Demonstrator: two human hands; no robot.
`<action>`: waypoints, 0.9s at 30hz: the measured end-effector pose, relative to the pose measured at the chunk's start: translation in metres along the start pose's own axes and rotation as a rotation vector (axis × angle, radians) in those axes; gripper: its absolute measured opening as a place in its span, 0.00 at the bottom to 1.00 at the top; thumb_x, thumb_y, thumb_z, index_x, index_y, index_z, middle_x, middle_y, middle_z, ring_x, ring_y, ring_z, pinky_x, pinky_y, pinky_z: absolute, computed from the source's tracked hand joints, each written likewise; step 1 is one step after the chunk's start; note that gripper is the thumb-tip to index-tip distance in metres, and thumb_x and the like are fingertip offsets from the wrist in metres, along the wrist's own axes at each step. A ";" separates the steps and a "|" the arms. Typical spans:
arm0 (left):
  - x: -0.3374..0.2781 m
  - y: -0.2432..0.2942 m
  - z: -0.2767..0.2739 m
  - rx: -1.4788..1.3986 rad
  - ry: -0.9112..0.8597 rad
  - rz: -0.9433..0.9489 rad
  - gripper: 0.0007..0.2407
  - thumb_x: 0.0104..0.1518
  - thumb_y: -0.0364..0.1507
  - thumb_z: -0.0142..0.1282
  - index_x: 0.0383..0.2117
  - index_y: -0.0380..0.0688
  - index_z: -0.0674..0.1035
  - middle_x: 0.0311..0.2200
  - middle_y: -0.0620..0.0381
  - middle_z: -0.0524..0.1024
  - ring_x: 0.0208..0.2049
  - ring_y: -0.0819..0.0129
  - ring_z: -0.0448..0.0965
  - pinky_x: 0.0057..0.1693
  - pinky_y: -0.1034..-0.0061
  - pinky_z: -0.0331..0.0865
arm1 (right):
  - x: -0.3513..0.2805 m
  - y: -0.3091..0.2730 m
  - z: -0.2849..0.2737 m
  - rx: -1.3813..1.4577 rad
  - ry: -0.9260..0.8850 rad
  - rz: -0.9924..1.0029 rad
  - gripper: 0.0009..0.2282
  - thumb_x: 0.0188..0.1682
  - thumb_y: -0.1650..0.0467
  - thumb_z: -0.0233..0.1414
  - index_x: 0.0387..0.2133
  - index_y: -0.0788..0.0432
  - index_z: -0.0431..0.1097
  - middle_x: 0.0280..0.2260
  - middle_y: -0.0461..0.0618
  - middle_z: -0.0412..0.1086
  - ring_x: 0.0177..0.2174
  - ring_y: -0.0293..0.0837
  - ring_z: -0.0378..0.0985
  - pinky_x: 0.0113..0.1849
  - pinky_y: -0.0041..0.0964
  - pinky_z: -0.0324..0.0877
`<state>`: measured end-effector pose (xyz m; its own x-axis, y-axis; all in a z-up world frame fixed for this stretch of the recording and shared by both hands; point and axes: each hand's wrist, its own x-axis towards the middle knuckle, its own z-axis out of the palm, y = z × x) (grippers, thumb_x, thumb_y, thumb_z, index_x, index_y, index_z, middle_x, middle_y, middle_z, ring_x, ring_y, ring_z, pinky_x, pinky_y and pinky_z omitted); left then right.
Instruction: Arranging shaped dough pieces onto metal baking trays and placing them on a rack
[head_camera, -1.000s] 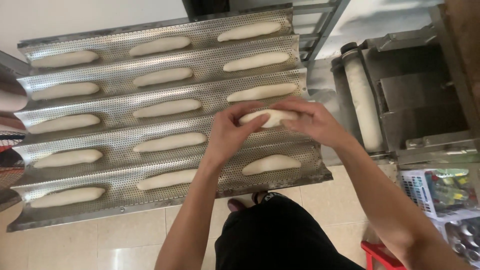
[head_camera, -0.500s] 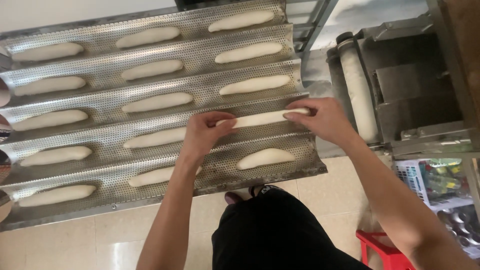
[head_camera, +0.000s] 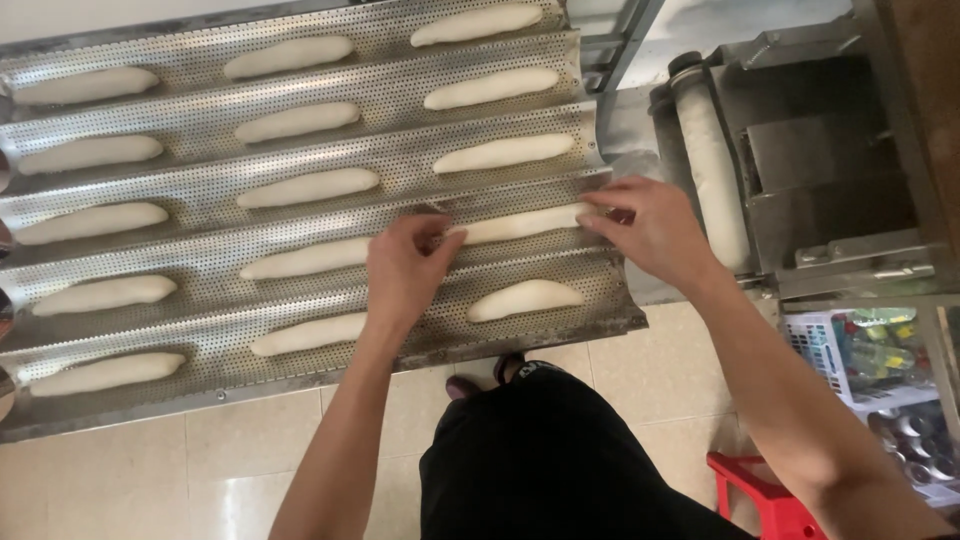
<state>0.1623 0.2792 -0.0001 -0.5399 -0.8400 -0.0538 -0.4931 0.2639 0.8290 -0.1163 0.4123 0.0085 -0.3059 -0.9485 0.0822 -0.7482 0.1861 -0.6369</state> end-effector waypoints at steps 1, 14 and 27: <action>-0.006 0.008 -0.008 -0.038 0.015 0.024 0.13 0.63 0.34 0.64 0.44 0.34 0.84 0.34 0.42 0.81 0.38 0.46 0.85 0.43 0.58 0.81 | -0.001 -0.009 -0.002 0.017 -0.050 -0.036 0.11 0.47 0.66 0.64 0.41 0.54 0.81 0.38 0.56 0.79 0.36 0.53 0.82 0.37 0.38 0.78; -0.065 0.047 -0.001 -0.156 -0.347 -0.074 0.23 0.70 0.43 0.38 0.52 0.40 0.83 0.44 0.39 0.83 0.49 0.38 0.82 0.51 0.45 0.75 | -0.030 -0.084 0.050 0.115 -0.343 -0.530 0.09 0.47 0.66 0.60 0.34 0.59 0.74 0.36 0.52 0.73 0.40 0.58 0.77 0.43 0.48 0.73; -0.056 0.042 0.011 -0.635 -0.193 -0.125 0.17 0.51 0.33 0.73 0.42 0.32 0.86 0.36 0.32 0.84 0.37 0.52 0.87 0.43 0.60 0.84 | -0.055 -0.042 0.012 0.430 -0.280 -0.101 0.21 0.45 0.63 0.63 0.49 0.62 0.75 0.43 0.59 0.75 0.41 0.53 0.78 0.44 0.45 0.73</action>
<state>0.1640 0.3421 0.0318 -0.6462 -0.7308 -0.2199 -0.0945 -0.2093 0.9733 -0.0610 0.4535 0.0218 -0.0315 -0.9994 -0.0117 -0.4382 0.0243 -0.8985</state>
